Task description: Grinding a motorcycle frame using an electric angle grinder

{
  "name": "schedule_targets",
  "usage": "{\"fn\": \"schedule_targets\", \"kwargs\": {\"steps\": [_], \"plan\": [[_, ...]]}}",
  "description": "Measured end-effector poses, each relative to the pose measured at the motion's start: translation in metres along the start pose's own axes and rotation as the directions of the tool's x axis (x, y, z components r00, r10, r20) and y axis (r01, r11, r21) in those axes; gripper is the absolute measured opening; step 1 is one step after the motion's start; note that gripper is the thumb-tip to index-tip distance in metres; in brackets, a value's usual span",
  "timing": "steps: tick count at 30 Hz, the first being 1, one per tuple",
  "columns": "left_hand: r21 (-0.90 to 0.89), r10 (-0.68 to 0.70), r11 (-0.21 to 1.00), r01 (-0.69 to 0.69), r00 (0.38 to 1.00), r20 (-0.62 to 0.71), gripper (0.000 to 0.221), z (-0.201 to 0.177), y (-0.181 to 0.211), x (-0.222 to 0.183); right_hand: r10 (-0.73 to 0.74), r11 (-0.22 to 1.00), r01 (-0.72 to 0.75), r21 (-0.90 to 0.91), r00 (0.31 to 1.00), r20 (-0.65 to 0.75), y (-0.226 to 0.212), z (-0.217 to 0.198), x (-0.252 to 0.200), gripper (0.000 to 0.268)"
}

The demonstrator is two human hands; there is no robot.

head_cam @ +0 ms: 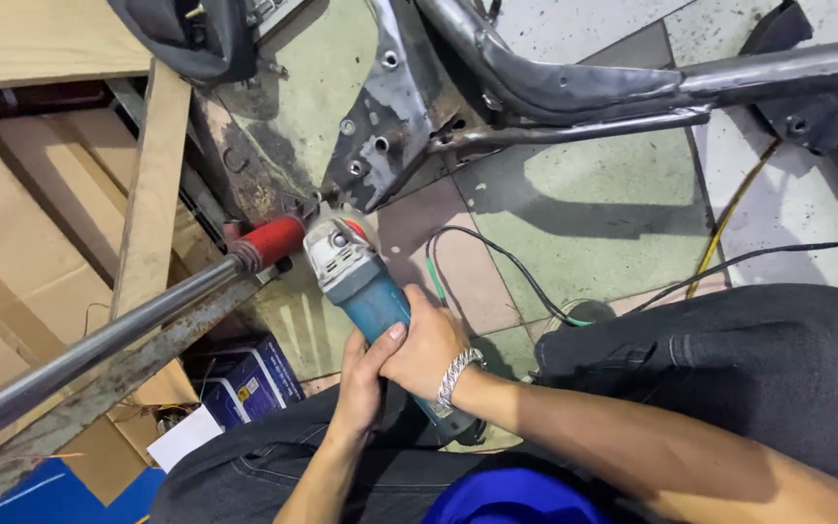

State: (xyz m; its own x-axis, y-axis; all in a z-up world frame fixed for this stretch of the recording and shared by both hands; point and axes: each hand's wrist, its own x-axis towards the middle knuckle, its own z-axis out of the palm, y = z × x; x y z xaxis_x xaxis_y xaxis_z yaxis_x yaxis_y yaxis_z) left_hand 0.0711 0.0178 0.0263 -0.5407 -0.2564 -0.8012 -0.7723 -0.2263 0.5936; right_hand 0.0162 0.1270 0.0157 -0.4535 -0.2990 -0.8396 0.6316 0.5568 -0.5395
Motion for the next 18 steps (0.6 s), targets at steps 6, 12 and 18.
{"fn": "schedule_targets", "kwargs": {"steps": [6,12,18], "plan": [[-0.095,0.036,0.995,-0.037,0.999,-0.005,0.035,-0.013,-0.026,0.011,0.037,0.995,-0.018,-0.103,0.981,0.188,-0.02,-0.02,-0.005,0.054],[-0.158,0.052,0.986,-0.047,0.998,0.024,0.033,-0.01,-0.022,0.012,0.057,0.989,-0.034,-0.147,0.986,0.156,-0.025,-0.018,-0.005,0.052],[0.012,0.025,1.0,-0.026,1.0,0.012,0.039,0.003,-0.015,0.013,0.059,0.998,-0.057,-0.019,0.99,0.126,-0.02,-0.025,-0.008,0.05]]}}
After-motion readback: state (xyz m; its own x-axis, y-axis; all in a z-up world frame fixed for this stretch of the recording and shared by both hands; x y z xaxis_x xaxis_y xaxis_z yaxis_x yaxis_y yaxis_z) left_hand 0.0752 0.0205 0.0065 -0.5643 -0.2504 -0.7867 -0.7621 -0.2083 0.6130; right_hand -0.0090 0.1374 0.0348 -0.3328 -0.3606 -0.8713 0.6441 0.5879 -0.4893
